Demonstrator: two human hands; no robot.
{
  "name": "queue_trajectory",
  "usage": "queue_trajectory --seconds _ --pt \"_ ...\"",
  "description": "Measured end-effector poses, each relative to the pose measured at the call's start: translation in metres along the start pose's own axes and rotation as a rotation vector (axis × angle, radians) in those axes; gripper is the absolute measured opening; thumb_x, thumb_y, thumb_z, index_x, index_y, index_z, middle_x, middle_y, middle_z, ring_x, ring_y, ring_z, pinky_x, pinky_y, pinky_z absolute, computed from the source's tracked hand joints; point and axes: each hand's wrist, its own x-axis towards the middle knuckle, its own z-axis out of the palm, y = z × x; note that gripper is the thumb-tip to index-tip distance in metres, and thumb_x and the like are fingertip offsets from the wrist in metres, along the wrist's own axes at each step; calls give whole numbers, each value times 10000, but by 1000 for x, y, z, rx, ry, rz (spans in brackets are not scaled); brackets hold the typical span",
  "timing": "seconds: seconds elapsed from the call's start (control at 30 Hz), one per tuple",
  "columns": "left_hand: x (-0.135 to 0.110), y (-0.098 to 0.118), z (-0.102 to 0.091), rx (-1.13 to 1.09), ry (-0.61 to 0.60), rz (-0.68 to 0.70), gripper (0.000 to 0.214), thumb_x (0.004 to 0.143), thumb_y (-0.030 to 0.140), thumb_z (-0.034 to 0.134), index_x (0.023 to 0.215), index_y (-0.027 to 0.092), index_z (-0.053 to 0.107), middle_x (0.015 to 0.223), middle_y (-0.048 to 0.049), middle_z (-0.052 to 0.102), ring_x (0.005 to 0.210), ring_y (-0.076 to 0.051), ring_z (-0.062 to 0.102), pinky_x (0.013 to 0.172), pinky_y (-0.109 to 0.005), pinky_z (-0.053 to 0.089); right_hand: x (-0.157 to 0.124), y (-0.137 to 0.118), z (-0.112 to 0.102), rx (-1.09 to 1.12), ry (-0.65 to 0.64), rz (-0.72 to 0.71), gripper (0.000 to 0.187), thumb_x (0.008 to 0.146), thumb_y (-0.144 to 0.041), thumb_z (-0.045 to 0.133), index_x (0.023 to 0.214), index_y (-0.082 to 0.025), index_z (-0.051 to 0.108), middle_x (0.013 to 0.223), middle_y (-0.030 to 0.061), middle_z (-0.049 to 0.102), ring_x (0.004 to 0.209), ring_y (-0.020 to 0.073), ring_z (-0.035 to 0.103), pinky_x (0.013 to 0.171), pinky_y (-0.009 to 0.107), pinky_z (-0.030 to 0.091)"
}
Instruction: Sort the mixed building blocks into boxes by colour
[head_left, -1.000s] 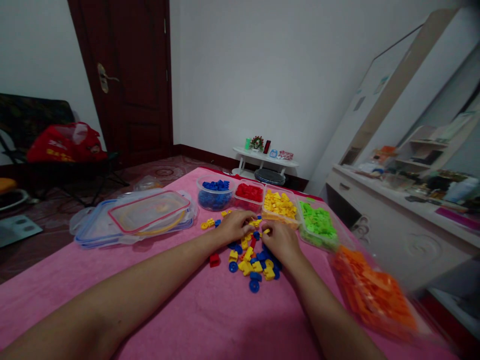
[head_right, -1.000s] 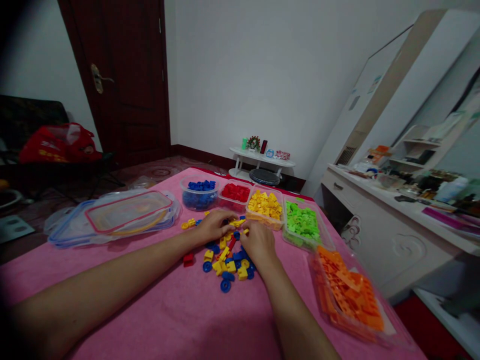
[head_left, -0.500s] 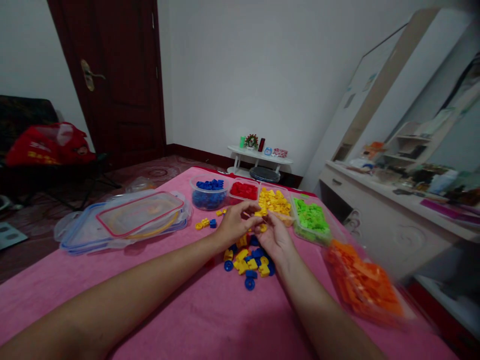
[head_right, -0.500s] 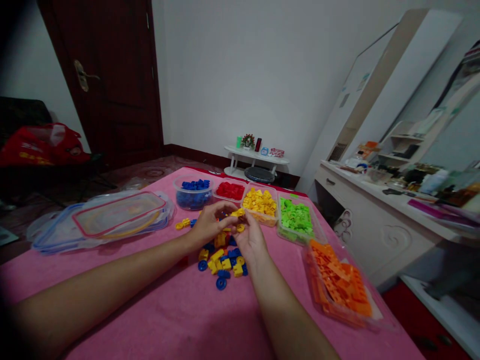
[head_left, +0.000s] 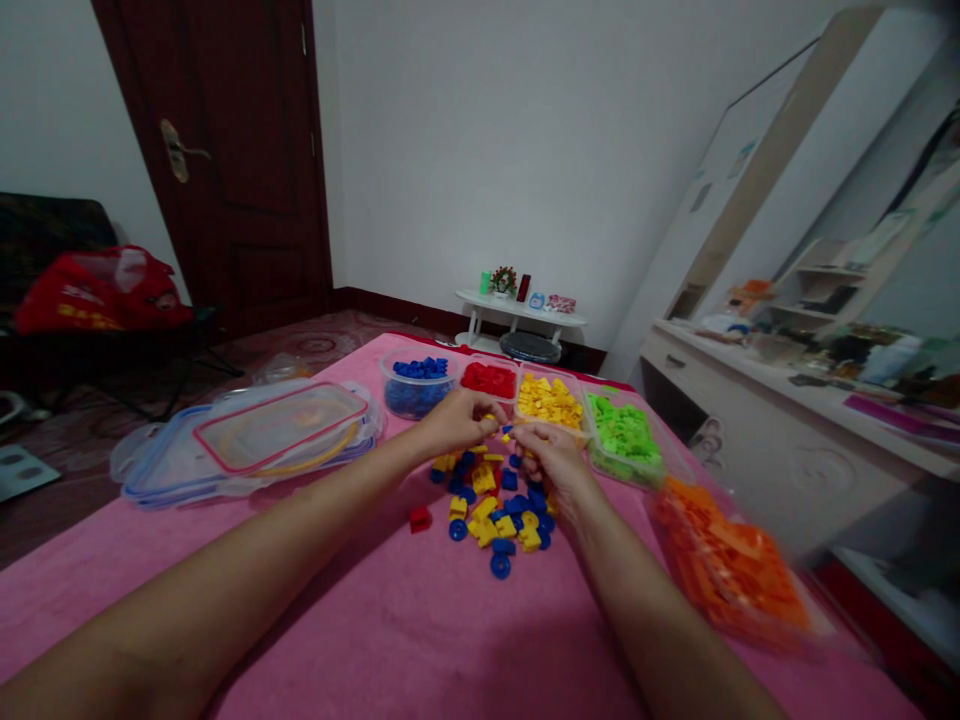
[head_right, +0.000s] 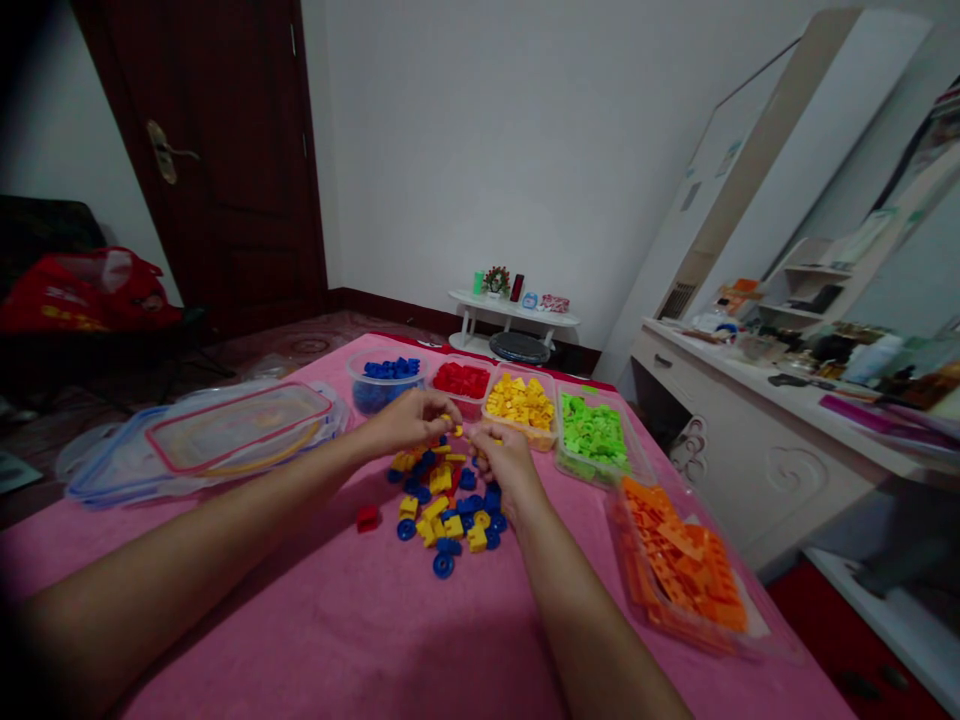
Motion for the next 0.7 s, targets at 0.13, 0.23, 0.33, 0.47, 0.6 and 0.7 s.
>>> queue_trajectory --seconds 0.13,0.23,0.33,0.47,0.6,0.7 --pt "-4 -12 -13 116 -435 -43 217 645 110 599 785 176 750 619 26 677 516 -86 538 482 -151 375 -5 3 0 -740 -197 -161 154 676 -288 639 769 -180 699 578 -1 614 522 117 541 490 216 371" --pt "-9 -12 -10 205 -581 -75 237 595 122 689 811 196 752 661 34 697 540 -82 550 510 -144 381 -13 3 10 -1203 -161 -231 234 667 -320 659 882 -256 723 800 45 705 764 214 636 605 275 413" --pt "-12 -5 -3 342 -592 -80 252 592 148 725 839 197 744 705 30 707 591 -90 566 541 -149 380 -19 0 18 -1387 -137 -212 260 732 -386 603 945 -282 710 879 63 714 855 248 645 638 299 421" --pt "-13 3 4 500 -569 -37 211 638 180 701 845 201 742 721 4 710 614 -115 574 531 -179 360 -22 -5 19 -1460 -120 -199 266 741 -383 595 953 -257 695 888 74 709 870 246 643 634 291 410" --pt "-15 -1 9 601 -536 3 250 639 217 705 887 219 733 817 -26 716 693 -151 597 557 -206 365 -18 -1 11 -1469 -84 -158 195 726 -375 599 798 -211 678 825 80 694 800 228 632 593 276 378" --pt "-15 -7 10 595 -486 -13 207 666 254 690 865 212 727 817 -36 711 696 -155 598 558 -212 362 -11 4 6 -1309 -24 -185 140 704 -319 583 661 -190 615 708 63 659 697 192 603 549 258 342"
